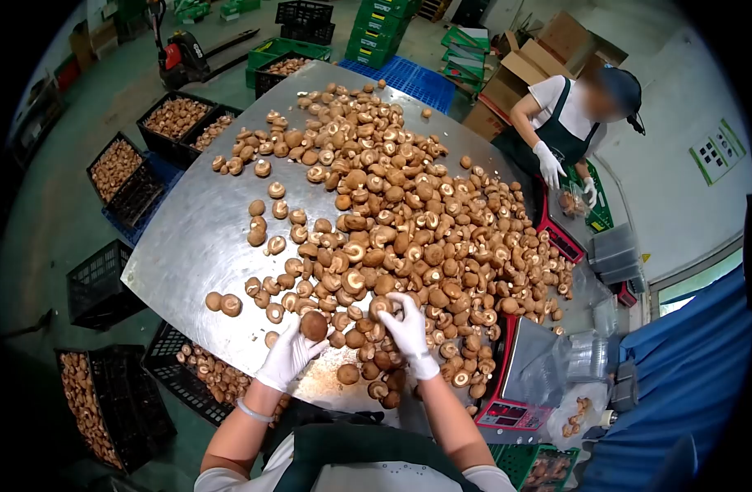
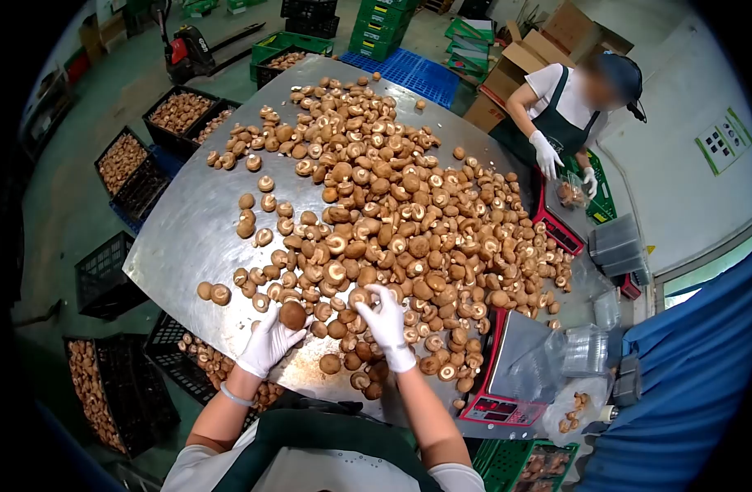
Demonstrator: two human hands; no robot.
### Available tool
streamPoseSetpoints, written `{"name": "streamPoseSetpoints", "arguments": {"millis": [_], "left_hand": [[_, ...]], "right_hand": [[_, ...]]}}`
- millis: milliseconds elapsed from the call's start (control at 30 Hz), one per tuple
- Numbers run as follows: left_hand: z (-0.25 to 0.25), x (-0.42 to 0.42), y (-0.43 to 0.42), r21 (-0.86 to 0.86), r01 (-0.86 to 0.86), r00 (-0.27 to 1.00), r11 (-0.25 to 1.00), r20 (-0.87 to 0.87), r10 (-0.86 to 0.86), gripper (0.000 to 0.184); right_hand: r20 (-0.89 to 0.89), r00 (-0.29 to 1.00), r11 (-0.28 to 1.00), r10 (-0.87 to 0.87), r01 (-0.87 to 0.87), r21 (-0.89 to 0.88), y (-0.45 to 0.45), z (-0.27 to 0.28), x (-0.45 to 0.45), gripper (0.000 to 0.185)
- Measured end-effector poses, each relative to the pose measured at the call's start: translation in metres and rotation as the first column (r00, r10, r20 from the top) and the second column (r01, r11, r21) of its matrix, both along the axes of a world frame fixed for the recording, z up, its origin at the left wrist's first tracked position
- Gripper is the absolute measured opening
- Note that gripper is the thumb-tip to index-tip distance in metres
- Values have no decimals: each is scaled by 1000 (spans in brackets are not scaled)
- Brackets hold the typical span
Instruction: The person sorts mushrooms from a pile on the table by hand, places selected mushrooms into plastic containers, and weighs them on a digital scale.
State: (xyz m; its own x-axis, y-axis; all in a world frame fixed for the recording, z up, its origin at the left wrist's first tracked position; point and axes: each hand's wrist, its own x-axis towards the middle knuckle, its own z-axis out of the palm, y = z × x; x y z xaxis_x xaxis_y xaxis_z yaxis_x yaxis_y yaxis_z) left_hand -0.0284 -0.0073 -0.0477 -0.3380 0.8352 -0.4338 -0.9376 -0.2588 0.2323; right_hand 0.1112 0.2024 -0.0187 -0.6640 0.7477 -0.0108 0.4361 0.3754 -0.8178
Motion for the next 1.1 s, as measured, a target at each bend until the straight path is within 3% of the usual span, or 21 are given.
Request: {"name": "streamPoseSetpoints", "arguments": {"millis": [100, 167, 200, 300, 333, 367, 433, 467, 500, 567, 600, 633, 700, 733, 800, 833, 900, 933, 1000, 1033, 1100], "left_hand": [[-7, 8, 2, -75, 54, 998, 996, -8, -55, 47], [4, 13, 2, 122, 135, 981, 983, 124, -151, 49], [22, 17, -2, -88, 151, 976, 985, 169, -135, 51], [29, 18, -9, 35, 290, 954, 956, 67, -292, 46], [28, 18, -18, 34, 295, 953, 955, 67, -297, 46], [25, 17, -30, 13, 373, 924, 928, -98, -370, 48], [41, -5, -60, 3, 562, 789, 827, -303, -535, 55], [49, -21, -78, -180, 706, 594, 685, -376, -711, 60], [54, -35, -94, -371, 778, 360, 506, -397, -844, 65], [62, -46, -117, -632, 591, -64, 501, -656, -752, 73], [46, -49, -141, -687, 268, -469, 675, -705, -532, 65], [71, -52, -140, -835, 216, -465, 507, -544, -698, 60], [85, -53, -127, -697, 146, -364, 702, -698, -617, 52], [97, -49, -109, -687, 159, -114, 709, -726, -678, 47], [74, -45, -75, -520, 96, 57, 849, -849, -526, 38], [63, -44, -51, -519, -102, -139, 849, -838, -528, 32], [42, -38, 0, -388, -299, -83, 872, -900, -428, 26], [38, -38, 24, -400, -379, -127, 835, -871, -474, 28], [11, -42, 62, -254, -524, -399, 813, -770, -498, 43], [8, -43, 76, -319, -482, -348, 816, -785, -513, 48], [2, -43, 93, -353, -502, -417, 789, -701, -579, 50]], "right_hand": [[-125, 978, 982, 166, -176, -68, -44, 38, 0, 41], [-151, 928, 931, 342, -356, -77, -62, 51, -4, 43], [-103, 936, 941, 336, -328, 83, -52, 42, -7, 41], [100, 981, 881, 168, -195, 431, -4, 13, -29, 41], [260, 957, 793, 126, -255, 554, 11, 8, -38, 46], [405, 912, 684, 56, -331, 650, 21, 2, -43, 52], [591, 806, 640, 21, -465, 612, 32, -32, -46, 64], [583, 812, 561, 23, -493, 665, 34, -49, -42, 69], [569, 819, 646, 72, -473, 599, 26, -40, -38, 62], [486, 849, 804, 208, -432, 409, 15, -13, -21, 53], [344, 890, 865, 298, -404, 297, 13, -1, -11, 42], [349, 887, 863, 302, -410, 295, 18, -6, -3, 42], [-20, 981, 981, 194, -195, -25, 24, -15, 3, 41], [-25, 990, 982, 140, -142, -121, 25, -16, -2, 41], [89, 986, 986, 143, -149, 69, 13, 1, -29, 42], [116, 982, 971, 151, -170, 171, 4, 1, -45, 43], [383, 915, 798, 128, -324, 508, -9, 2, -75, 50], [437, 890, 782, 130, -363, 506, -10, -2, -82, 52], [460, 879, 772, 127, -379, 511, -9, -6, -90, 51], [461, 879, 770, 126, -379, 512, -6, -9, -89, 51], [212, 964, 901, 162, -232, 367, 1, -14, -80, 45]]}}
